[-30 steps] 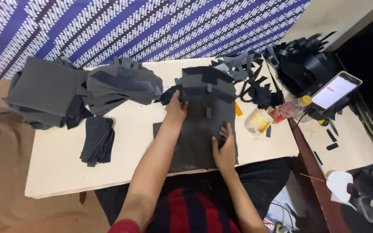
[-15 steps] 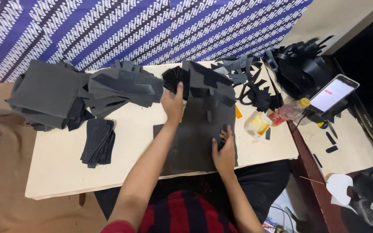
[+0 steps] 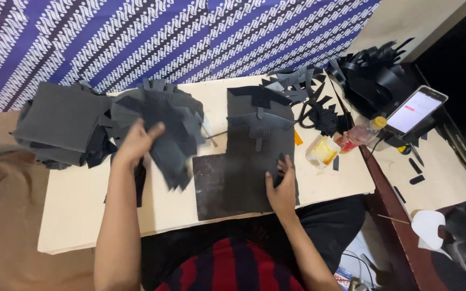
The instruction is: The person arranges and aligns multiple black rubber shoe components on a work table. They repeatedly pick up individual pieces, place them onto a larger base sheet, and adjust their positions to form a layered assembly. The person handles the parts by hand without using tools.
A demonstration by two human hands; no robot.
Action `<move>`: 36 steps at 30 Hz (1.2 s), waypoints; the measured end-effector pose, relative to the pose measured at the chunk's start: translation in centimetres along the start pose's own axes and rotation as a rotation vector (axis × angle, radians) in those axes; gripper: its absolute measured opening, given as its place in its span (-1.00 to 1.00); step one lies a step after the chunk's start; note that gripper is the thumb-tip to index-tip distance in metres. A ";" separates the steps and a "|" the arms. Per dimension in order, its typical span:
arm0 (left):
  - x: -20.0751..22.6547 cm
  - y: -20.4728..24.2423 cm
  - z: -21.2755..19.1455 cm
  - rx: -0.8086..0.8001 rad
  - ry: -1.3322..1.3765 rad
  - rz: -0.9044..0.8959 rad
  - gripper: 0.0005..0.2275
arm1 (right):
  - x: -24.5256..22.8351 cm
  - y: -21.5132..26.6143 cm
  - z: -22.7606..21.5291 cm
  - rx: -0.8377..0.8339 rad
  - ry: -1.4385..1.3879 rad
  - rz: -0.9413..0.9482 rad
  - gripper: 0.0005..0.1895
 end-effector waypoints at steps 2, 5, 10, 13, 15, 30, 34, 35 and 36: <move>2.5 3.7 1.1 -0.135 -0.029 0.003 -0.32 | -0.4 -0.1 -0.2 0.020 -0.032 0.001 -0.24; -5.1 -3.4 4.4 -0.229 -0.224 0.091 -0.56 | -0.1 -0.1 -0.5 0.037 -0.129 0.008 -0.26; -8.6 -3.5 7.6 0.405 -0.865 0.245 -0.52 | 0.1 -0.2 -2.9 0.020 -0.248 -0.047 -0.23; -6.5 0.7 8.6 0.561 -0.798 0.297 -0.43 | 0.3 -0.6 -6.7 0.105 0.002 -0.079 -0.24; -6.7 1.7 8.7 0.610 -0.561 0.408 -0.40 | 0.5 -1.3 -9.0 0.191 0.127 -0.076 -0.23; -0.5 -11.1 28.0 0.059 -0.210 0.131 -0.17 | 0.3 -3.6 -2.8 -0.034 0.152 0.200 -0.02; 2.3 -12.3 28.2 0.072 -0.134 -0.038 -0.16 | 1.7 -5.2 -2.6 -0.019 0.134 0.251 0.01; 2.3 -12.8 28.5 0.031 0.020 -0.074 -0.28 | 1.9 -5.4 -2.5 -0.011 0.119 0.264 0.00; 2.3 -13.4 28.8 -0.011 0.174 -0.109 -0.40 | 2.1 -5.6 -2.4 -0.002 0.104 0.276 0.00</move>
Point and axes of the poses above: each hand's wrist, its own y-axis away from the middle knuckle, its own z-axis out of the palm, x = y × z, the point moved 2 cm from there along -y, towards the middle knuckle, and after that the axes turned 5 degrees about -z, right-handed, at the moved point
